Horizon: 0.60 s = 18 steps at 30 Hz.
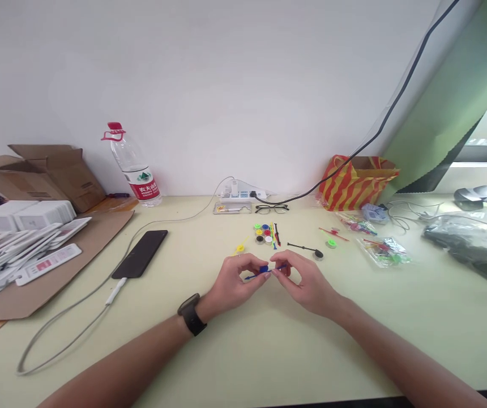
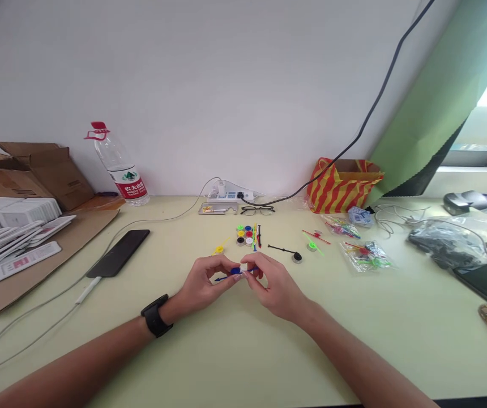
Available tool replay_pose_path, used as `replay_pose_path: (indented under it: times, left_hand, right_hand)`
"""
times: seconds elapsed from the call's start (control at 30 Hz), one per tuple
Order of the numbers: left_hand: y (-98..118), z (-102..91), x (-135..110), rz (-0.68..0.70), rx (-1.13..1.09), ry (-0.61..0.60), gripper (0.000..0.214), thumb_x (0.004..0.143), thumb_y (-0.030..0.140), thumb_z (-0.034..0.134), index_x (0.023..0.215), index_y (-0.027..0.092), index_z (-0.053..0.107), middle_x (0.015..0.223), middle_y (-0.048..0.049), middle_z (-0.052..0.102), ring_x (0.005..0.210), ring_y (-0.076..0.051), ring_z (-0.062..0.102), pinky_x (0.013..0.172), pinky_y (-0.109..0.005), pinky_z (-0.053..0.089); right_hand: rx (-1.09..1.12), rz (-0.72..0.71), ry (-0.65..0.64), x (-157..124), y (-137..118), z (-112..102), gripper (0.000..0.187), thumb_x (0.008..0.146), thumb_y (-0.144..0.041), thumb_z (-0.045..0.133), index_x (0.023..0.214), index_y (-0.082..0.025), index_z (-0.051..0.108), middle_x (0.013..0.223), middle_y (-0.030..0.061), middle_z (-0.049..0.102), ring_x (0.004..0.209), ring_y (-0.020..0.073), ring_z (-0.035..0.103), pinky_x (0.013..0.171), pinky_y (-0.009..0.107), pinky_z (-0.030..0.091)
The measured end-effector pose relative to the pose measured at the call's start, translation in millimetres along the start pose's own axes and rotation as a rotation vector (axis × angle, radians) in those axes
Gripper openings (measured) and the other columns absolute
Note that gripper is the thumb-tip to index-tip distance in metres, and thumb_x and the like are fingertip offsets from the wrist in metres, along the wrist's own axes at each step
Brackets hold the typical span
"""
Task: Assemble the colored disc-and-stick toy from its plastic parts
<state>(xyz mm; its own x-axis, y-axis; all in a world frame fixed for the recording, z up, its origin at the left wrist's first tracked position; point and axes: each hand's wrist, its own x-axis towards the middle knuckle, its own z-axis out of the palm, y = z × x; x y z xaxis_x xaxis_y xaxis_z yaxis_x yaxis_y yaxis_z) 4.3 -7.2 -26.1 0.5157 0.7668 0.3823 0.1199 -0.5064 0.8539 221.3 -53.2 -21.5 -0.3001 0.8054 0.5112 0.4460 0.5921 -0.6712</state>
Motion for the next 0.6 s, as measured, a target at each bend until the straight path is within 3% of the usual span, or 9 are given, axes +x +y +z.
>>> replay_pose_path:
  times: [0.3, 0.5, 0.6]
  left_hand:
    - [2.9, -4.3, 0.9, 0.011, 0.012, 0.001, 0.015, 0.089, 0.029, 0.077, 0.096, 0.016, 0.075, 0.090, -0.0089, 0.076, 0.080, -0.020, 0.070, 0.079, -0.034, 0.059]
    - [7.3, -9.8, 7.6, -0.137, -0.353, -0.131, 0.020, 0.096, 0.034, 0.071, 0.104, 0.017, 0.077, 0.118, -0.0139, 0.075, 0.102, -0.023, 0.071, 0.091, -0.036, 0.058]
    - [6.9, -13.6, 11.1, -0.203, -0.433, -0.164, 0.020, 0.093, 0.032, 0.076, 0.106, 0.017, 0.076, 0.112, -0.0119, 0.076, 0.100, -0.022, 0.071, 0.090, -0.035, 0.057]
  right_hand:
    - [0.154, 0.100, 0.017, 2.6, 2.1, -1.5, 0.016, 0.102, -0.023, 0.055, 0.116, -0.024, 0.062, 0.096, 0.0052, 0.068, 0.086, 0.0194, 0.064, 0.078, 0.035, 0.055]
    - [0.281, 0.168, 0.007, 5.2, 6.0, -3.8, 0.015, 0.102, -0.028, 0.057, 0.114, -0.023, 0.064, 0.102, 0.0068, 0.069, 0.094, 0.0207, 0.066, 0.086, 0.037, 0.057]
    - [0.241, 0.175, 0.090, 6.6, 8.0, -5.7, 0.016, 0.101, -0.030, 0.060, 0.114, -0.023, 0.064, 0.113, 0.0090, 0.067, 0.097, 0.0208, 0.067, 0.086, 0.037, 0.057]
